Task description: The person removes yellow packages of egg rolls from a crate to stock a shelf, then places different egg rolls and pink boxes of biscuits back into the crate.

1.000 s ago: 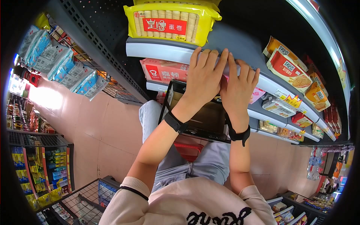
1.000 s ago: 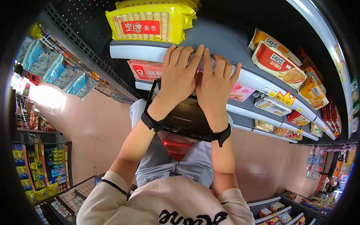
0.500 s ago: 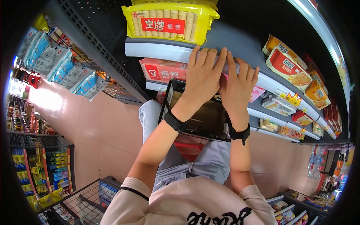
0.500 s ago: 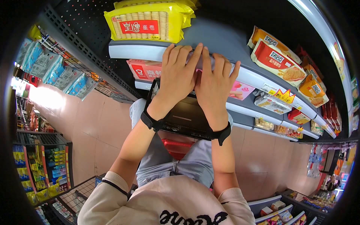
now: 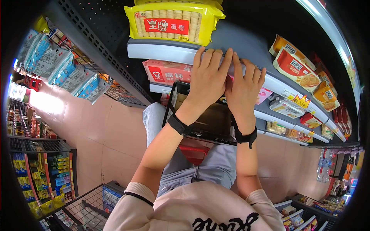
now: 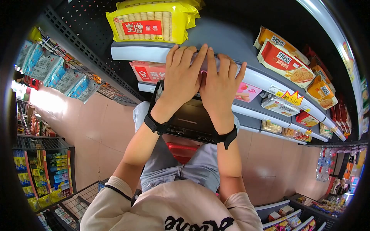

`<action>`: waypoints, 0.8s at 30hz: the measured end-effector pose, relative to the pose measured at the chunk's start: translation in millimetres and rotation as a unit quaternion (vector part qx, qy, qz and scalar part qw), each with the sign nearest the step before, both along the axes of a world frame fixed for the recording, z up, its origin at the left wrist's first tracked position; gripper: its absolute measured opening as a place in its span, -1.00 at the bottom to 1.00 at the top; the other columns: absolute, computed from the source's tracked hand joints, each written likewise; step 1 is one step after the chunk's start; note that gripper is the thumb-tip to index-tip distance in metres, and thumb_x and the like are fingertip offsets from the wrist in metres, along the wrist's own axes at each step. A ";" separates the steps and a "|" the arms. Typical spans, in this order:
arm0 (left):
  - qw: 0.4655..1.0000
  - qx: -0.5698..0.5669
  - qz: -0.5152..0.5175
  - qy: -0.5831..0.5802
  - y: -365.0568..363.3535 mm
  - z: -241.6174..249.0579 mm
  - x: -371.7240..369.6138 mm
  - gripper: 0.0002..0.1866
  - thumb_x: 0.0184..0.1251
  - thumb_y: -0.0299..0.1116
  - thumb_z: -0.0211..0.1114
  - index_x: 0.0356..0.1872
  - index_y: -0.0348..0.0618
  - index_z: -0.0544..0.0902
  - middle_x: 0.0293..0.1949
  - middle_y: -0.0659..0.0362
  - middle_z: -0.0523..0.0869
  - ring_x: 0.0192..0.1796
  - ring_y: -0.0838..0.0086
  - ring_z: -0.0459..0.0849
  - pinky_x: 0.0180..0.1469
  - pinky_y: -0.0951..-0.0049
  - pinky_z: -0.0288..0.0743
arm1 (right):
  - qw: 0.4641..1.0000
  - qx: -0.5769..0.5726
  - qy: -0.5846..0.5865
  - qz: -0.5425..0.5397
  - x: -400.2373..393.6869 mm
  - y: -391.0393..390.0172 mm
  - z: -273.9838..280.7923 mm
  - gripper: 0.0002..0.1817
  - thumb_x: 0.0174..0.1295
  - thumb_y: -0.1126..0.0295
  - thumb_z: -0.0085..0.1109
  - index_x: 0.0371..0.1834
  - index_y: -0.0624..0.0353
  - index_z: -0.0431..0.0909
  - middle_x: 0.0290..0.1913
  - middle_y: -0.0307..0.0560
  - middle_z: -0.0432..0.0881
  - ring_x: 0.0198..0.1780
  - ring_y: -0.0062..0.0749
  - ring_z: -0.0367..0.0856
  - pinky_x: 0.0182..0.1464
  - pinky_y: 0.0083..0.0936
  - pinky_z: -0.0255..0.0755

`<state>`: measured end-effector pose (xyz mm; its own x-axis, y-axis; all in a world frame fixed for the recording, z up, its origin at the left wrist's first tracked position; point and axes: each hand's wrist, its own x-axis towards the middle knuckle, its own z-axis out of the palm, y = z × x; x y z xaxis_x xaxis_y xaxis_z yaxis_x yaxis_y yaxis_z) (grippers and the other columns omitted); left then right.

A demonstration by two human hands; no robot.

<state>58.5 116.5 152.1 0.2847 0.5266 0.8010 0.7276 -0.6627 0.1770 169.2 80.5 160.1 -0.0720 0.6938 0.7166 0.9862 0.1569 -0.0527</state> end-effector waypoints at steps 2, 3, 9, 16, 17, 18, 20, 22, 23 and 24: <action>1.000 0.000 0.000 -0.001 0.0 0.0 -0.1 -0.38 -0.09 -0.47 0.27 0.16 -0.15 0.47 -0.06 0.07 0.48 0.08 0.21 0.41 0.31 0.09 0.12 | 1.000 0.001 0.000 0.001 0.1 0.4 -0.2 -0.39 -0.06 0.36 0.25 0.18 0.05 0.41 0.02 -0.11 0.39 0.12 -0.22 0.34 0.35 0.11 -0.12; 1.000 0.000 0.000 -0.001 -0.1 0.1 -0.1 -0.38 -0.09 -0.47 0.26 0.16 -0.15 0.47 -0.05 0.07 0.48 0.08 0.21 0.41 0.31 0.09 0.12 | 1.000 0.001 0.000 0.001 0.1 0.4 -0.4 -0.39 -0.05 0.36 0.25 0.19 0.04 0.41 0.02 -0.11 0.39 0.12 -0.22 0.34 0.35 0.11 -0.13; 1.000 0.018 0.005 -0.005 -1.3 2.7 0.6 -0.50 -0.02 -0.46 0.20 0.07 -0.24 0.53 -0.12 0.06 0.51 0.04 0.25 0.43 0.29 0.12 0.16 | 1.000 -0.001 -0.001 0.001 0.1 0.2 -0.6 -0.39 -0.05 0.37 0.25 0.19 0.04 0.40 0.02 -0.11 0.39 0.12 -0.22 0.33 0.35 0.11 -0.13; 1.000 0.000 -0.006 -0.007 0.3 -0.2 -0.5 -0.39 -0.08 -0.47 0.25 0.16 -0.16 0.47 -0.06 0.07 0.48 0.08 0.21 0.40 0.31 0.09 0.11 | 1.000 0.007 -0.003 0.001 0.1 1.0 -1.6 -0.37 -0.08 0.39 0.24 0.19 0.04 0.41 0.01 -0.10 0.39 0.10 -0.20 0.34 0.34 0.12 -0.09; 1.000 0.000 -0.006 -0.007 0.7 -1.3 -0.4 -0.39 -0.08 -0.47 0.25 0.16 -0.16 0.47 -0.06 0.07 0.48 0.08 0.21 0.40 0.31 0.09 0.11 | 1.000 0.007 -0.003 0.001 0.0 0.7 -1.4 -0.37 -0.08 0.39 0.24 0.19 0.04 0.41 0.01 -0.10 0.39 0.10 -0.20 0.34 0.34 0.12 -0.09; 1.000 0.001 -0.004 -0.005 0.9 -1.4 -0.3 -0.39 -0.08 -0.47 0.25 0.16 -0.16 0.47 -0.06 0.07 0.48 0.08 0.21 0.41 0.31 0.09 0.12 | 1.000 0.005 -0.003 0.002 -0.1 0.2 -0.8 -0.37 -0.08 0.39 0.24 0.19 0.04 0.41 0.01 -0.10 0.39 0.10 -0.20 0.35 0.34 0.12 -0.08; 1.000 0.003 -0.002 -0.003 1.1 -1.6 0.0 -0.39 -0.07 -0.47 0.25 0.16 -0.16 0.47 -0.06 0.07 0.48 0.08 0.21 0.41 0.31 0.09 0.12 | 1.000 0.003 -0.004 0.002 0.3 0.2 -0.4 -0.37 -0.08 0.39 0.24 0.19 0.04 0.41 0.01 -0.10 0.39 0.10 -0.20 0.35 0.33 0.12 -0.08; 1.000 0.000 -0.004 -0.004 0.6 -1.3 -0.3 -0.40 -0.07 -0.47 0.25 0.16 -0.16 0.47 -0.06 0.07 0.48 0.08 0.21 0.41 0.31 0.09 0.11 | 1.000 0.005 -0.004 0.002 0.5 0.6 -1.1 -0.38 -0.07 0.39 0.24 0.19 0.04 0.41 0.01 -0.10 0.39 0.09 -0.20 0.35 0.33 0.12 -0.08; 1.000 0.000 -0.004 -0.004 0.5 -1.0 -0.4 -0.40 -0.07 -0.47 0.25 0.16 -0.16 0.47 -0.06 0.07 0.48 0.08 0.21 0.41 0.31 0.09 0.11 | 1.000 0.005 -0.004 0.002 0.6 0.8 -1.3 -0.38 -0.07 0.39 0.24 0.19 0.04 0.41 0.01 -0.10 0.39 0.09 -0.20 0.35 0.33 0.12 -0.08; 1.000 0.001 -0.003 -0.003 0.5 -0.7 -0.4 -0.39 -0.08 -0.47 0.25 0.16 -0.16 0.47 -0.06 0.07 0.48 0.08 0.21 0.41 0.31 0.09 0.11 | 1.000 0.005 -0.004 0.003 0.8 1.0 -1.6 -0.38 -0.07 0.38 0.24 0.19 0.04 0.41 0.01 -0.09 0.39 0.10 -0.20 0.35 0.34 0.12 -0.08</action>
